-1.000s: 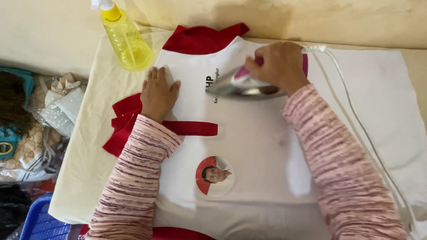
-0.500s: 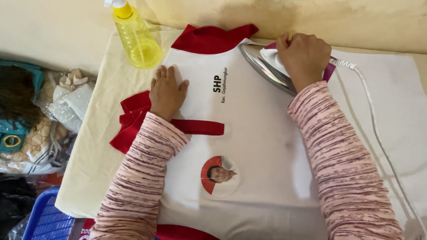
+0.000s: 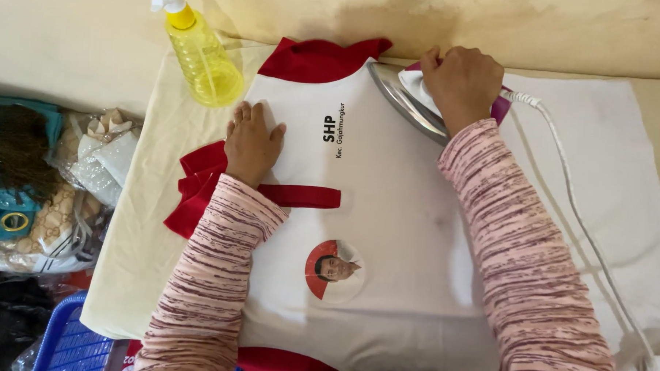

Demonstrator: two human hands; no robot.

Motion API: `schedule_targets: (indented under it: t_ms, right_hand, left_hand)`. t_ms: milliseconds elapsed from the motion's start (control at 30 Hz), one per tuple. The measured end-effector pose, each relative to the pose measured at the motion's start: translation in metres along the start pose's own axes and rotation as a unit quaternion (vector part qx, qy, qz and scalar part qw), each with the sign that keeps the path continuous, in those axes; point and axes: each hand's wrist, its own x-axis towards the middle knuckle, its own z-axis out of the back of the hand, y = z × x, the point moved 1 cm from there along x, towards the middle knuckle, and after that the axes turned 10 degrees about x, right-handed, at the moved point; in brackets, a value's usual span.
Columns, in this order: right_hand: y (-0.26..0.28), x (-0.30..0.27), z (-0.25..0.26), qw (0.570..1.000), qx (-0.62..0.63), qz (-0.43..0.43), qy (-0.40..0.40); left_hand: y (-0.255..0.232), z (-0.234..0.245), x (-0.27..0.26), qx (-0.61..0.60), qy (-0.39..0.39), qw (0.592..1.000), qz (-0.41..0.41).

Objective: Ironing a white and red polo shirt on an ironing board using a steam iron and water spray.

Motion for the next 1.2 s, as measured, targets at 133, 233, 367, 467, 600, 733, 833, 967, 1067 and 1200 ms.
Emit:
schedule_targets:
  t_ms: [133,233,367,467,600,733,833,967,1067,1200]
  right_hand:
    - [-0.004,-0.011,0.005,1.0,-0.007,0.025,0.002]
    - [-0.002,-0.005,-0.005,0.999,-0.013,0.021,-0.04]
    - [0.002,0.004,-0.007,1.0,-0.001,-0.026,-0.012]
    - [-0.003,-0.003,0.001,1.0,-0.005,-0.001,0.002]
    - [-0.015,-0.031,0.021,0.997,-0.044,0.062,0.013]
    - [-0.017,-0.068,0.036,0.987,0.017,0.153,0.04]
    - [0.0,-0.096,0.038,0.97,0.052,0.23,0.067]
    - [0.033,-0.13,0.04,0.938,0.082,0.335,-0.014]
    - [0.043,-0.133,0.039,0.928,0.102,0.356,-0.05]
    - [0.046,-0.121,0.042,0.954,0.067,0.293,-0.015]
  left_hand:
    - [-0.001,0.002,0.0,-0.005,0.012,1.0,0.008]
    - [-0.003,0.004,-0.002,0.002,0.026,1.0,0.013]
    - [-0.002,0.004,-0.001,0.005,0.012,1.0,0.009]
    - [-0.001,0.004,0.0,-0.003,0.01,1.0,0.008]
    - [-0.006,0.012,-0.004,-0.003,0.009,1.0,0.006]
    - [-0.011,0.028,-0.012,-0.001,0.02,1.0,0.008]
    - [-0.012,0.028,-0.01,-0.005,0.019,1.0,0.007]
    - [-0.008,0.023,-0.007,0.0,0.016,1.0,0.009]
    - [-0.005,0.022,-0.006,-0.013,0.012,1.0,0.016]
    - [0.0,0.026,-0.006,-0.063,0.023,0.997,0.033]
